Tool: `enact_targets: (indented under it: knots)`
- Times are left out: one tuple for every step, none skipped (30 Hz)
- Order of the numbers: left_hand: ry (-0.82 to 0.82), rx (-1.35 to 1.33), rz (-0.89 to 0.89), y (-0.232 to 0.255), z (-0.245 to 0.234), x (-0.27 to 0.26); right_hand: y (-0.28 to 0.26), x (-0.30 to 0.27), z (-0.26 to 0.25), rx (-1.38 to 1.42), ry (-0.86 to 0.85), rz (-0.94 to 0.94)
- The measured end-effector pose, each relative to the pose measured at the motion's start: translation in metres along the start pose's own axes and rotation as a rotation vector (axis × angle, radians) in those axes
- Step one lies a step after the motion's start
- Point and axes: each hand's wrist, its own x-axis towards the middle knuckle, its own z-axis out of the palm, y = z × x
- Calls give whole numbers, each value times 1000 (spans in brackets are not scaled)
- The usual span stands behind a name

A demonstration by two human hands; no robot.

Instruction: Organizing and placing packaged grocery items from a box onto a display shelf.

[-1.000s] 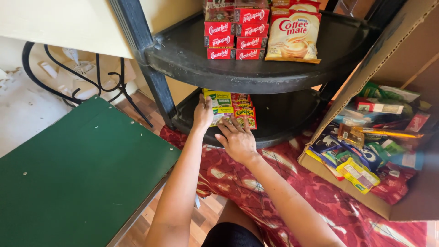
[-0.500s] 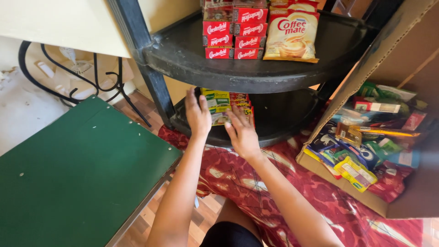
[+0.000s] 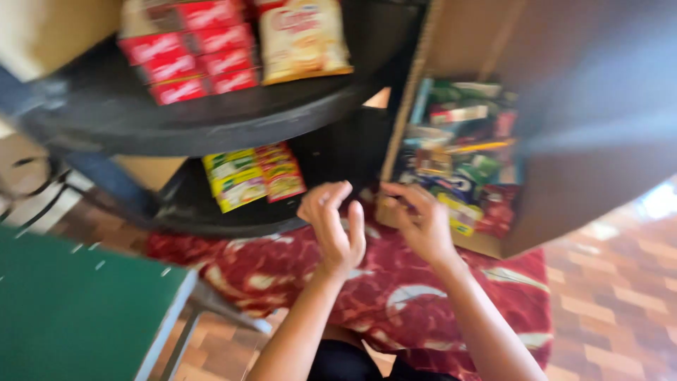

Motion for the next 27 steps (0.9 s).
enact_targets:
  knots:
    - [-12, -28, 5, 5, 12, -6, 16, -7, -15, -16, 23, 14]
    - [-51, -116, 30, 9, 24, -13, 32, -14, -29, 13, 100, 70]
    - [-89, -204, 54, 13, 36, -19, 47, -22, -43, 43, 179, 123]
    - [-99, -225, 54, 21, 46, -19, 61, -29, -53, 30, 194, 136]
    - [-172, -255, 38, 30, 55, -19, 75, -36, -64, 33, 268, 205]
    - [-243, -279, 26, 37, 63, -19, 89, -43, -73, 40, 339, 270]
    - [-251, -294, 28, 40, 74, -20, 96, -49, -80, 32, 352, 278]
    - [-300, -323, 19, 43, 83, -21, 103, -55, -85, -12, 331, 291]
    - [-349, -352, 11, 45, 92, -21, 109, -61, -90, -55, 309, 304]
    - [-358, -361, 9, 46, 102, -27, 110, -64, -92, -59, 316, 313]
    - [-467, -368, -156, 47, 112, -33, 111, -68, -94, -162, 289, 302]
    - [-572, -370, -321, 47, 121, -39, 112, -69, -95, -263, 256, 285]
    - [-576, -374, -323, 46, 128, -43, 108, -69, -95, -266, 258, 291]
    - [-626, -234, -310, 44, 134, -47, 104, -67, -94, -305, 226, 366]
    - [-673, -94, -295, 43, 140, -51, 100, -66, -93, -343, 193, 441]
    - [-673, -90, -298, 39, 145, -58, 105, -68, -91, -340, 190, 442]
    - [-690, -61, -298, 36, 149, -66, 110, -70, -89, -357, 192, 420]
    - [-704, -32, -294, 31, 153, -71, 114, -69, -87, -372, 197, 394]
    - [-701, -28, -293, 30, 153, -73, 116, -70, -85, -369, 196, 391]
    - [-736, -14, -299, 29, 154, -76, 118, -72, -84, -387, 191, 374]
    - [-772, 1, -304, 29, 154, -78, 120, -73, -83, -404, 185, 356]
    - [-774, 2, -303, 28, 154, -80, 120, -74, -83, -402, 186, 358]
    - [-798, 10, -319, 27, 155, -81, 120, -75, -82, -447, 167, 345]
    - [-823, 18, -333, 26, 156, -83, 120, -76, -82, -491, 149, 333]
    - [-826, 18, -330, 26, 155, -82, 119, -75, -82, -490, 152, 336]
    - [-840, 19, -325, 26, 154, -83, 118, -76, -81, -508, 151, 332]
    - [-855, 19, -320, 27, 154, -83, 117, -77, -81, -526, 150, 329]
